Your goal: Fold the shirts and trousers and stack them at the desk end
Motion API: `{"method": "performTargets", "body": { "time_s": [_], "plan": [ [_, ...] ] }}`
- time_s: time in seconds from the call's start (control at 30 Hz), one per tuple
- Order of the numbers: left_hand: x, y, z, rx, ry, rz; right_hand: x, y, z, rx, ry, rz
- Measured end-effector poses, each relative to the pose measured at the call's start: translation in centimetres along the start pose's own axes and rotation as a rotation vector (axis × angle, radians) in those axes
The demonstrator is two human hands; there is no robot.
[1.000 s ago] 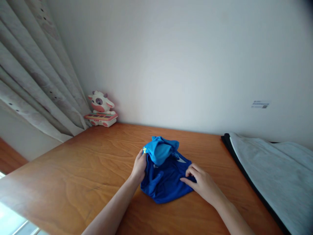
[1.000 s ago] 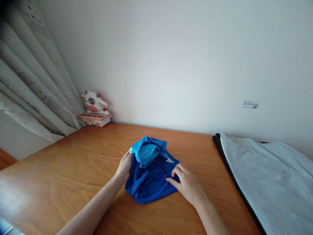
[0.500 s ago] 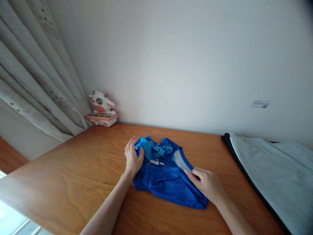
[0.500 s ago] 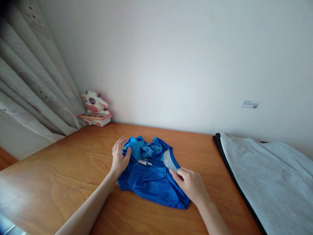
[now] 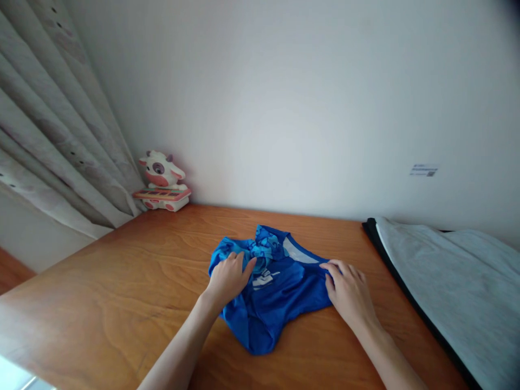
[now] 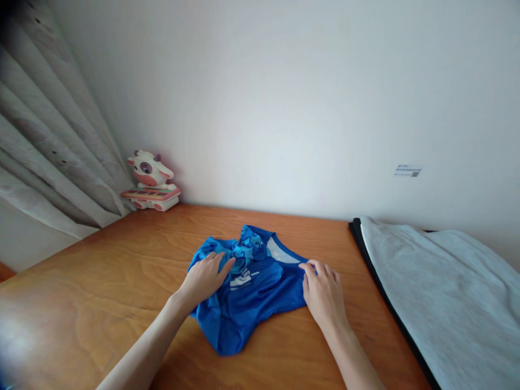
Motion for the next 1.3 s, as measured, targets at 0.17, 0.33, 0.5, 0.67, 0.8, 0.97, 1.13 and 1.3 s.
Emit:
{"method": "performTargets", "body": {
  "time_s": [0.17, 0.33, 0.5, 0.67, 0.8, 0.97, 1.13, 1.3],
  "plan": [
    [0.0, -0.8, 2.4, 0.18, -0.173, -0.232, -0.5, 0.2, -1.7, 0.053, 0.144, -0.069],
    [-1.0, -1.0, 2.8, 0.265, -0.153, 0.023, 0.0, -0.1, -3.5, 0.121, 0.025, -0.186],
    [0.5, -1.8, 4.0, 0.44, -0.105, -0.003, 1.4, -0.6, -1.8, 0.161, 0.029, -0.225],
    [0.0, -1.4, 2.8, 0.166, -0.082, 0.037, 0.8, -0.6, 1.7, 0.247, -0.063, -0.128],
    [-0.2, -0.5, 1.3, 0.019, -0.018, 0.044, -0.1, -0.2, 2.1, 0.221, 0.051, -0.081],
    [1.0, -0.3, 1.5, 0.234, -0.12, 0.119, 0.5, -0.3, -0.5, 0.12, 0.161, -0.113],
    [2.6, 0.3, 0.3, 0.182, -0.188, 0.156, 1.0, -0.6, -1.0, 0.108, 0.129, -0.166],
    [2.6, 1.4, -1.7, 0.111, -0.236, 0.213, -0.1, -0.5, 1.2, 0.214, -0.038, -0.097]
  ]
}}
Point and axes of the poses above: each hand's wrist, its own y-axis towards the middle knuckle, its own x-axis out of the palm, z = x × y, the point moved 6 cm from there along y, towards the middle knuckle, and after that the axes turned 9 degrees about -z, right-handed, at the moved point
